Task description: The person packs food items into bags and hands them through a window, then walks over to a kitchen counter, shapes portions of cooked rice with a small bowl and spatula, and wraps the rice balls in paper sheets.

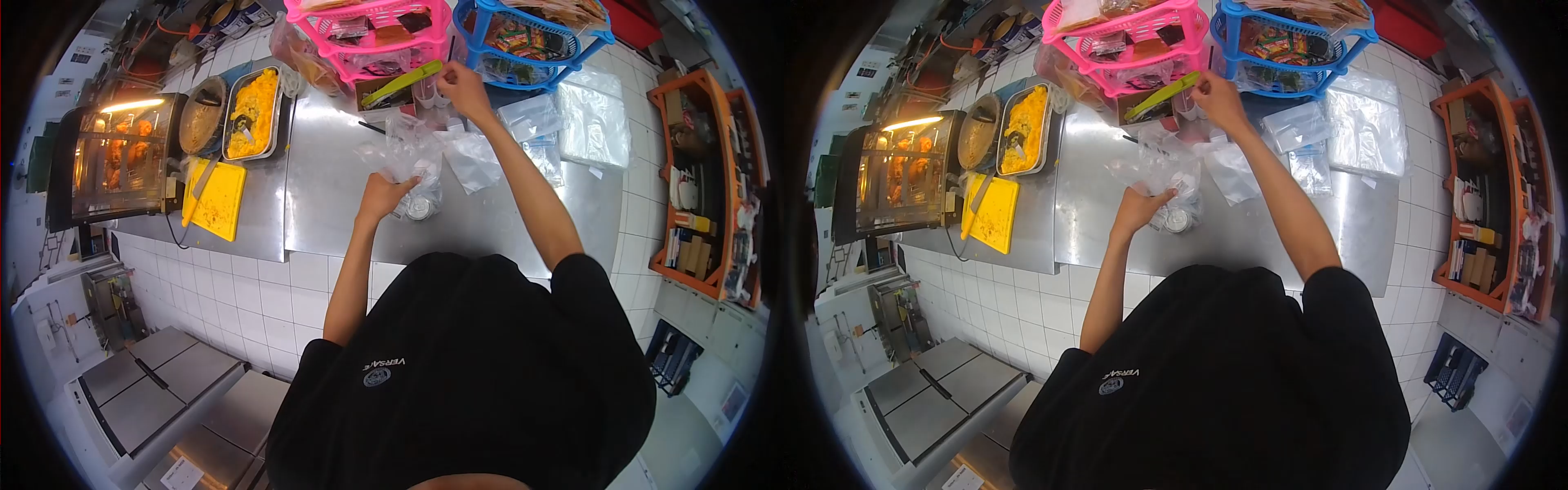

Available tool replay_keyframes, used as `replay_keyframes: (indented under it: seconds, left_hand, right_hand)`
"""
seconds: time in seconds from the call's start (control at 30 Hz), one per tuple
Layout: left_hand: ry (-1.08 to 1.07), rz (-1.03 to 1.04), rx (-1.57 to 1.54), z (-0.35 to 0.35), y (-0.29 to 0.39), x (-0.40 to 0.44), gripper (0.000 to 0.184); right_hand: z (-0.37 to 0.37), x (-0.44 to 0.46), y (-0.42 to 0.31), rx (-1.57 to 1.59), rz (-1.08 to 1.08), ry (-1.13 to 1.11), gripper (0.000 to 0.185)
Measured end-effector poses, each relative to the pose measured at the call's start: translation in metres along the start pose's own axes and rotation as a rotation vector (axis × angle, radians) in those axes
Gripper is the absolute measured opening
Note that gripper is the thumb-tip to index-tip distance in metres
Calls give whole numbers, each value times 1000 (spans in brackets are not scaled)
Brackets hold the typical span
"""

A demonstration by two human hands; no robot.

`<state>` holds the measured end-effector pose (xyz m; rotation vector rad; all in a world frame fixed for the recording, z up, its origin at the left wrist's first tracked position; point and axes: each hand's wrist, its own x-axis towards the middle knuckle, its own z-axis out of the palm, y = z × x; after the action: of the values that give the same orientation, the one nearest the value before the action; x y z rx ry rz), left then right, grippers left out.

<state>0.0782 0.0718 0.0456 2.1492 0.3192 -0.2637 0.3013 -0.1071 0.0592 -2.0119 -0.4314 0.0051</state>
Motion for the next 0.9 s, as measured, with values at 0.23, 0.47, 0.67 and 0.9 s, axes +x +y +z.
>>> replay_keyframes:
  seconds: [0.23, 0.47, 0.67, 0.9]
  left_hand:
    - [182, -129, -80, 20, 5, -12, 45]
    - [107, -221, -89, 7, 26, -27, 37]
    - [719, 144, 379, 33, 53, -56, 33]
    - [572, 56, -400, 55, 23, -59, 37]
  right_hand:
    - [-82, -142, -20, 616, 511, -632, 13]
    - [49, -213, -59, 1109, 842, -309, 11]
    - [85, -231, -56, 1059, 685, 35, 11]
    - [90, -237, -62, 837, 491, 35, 8]
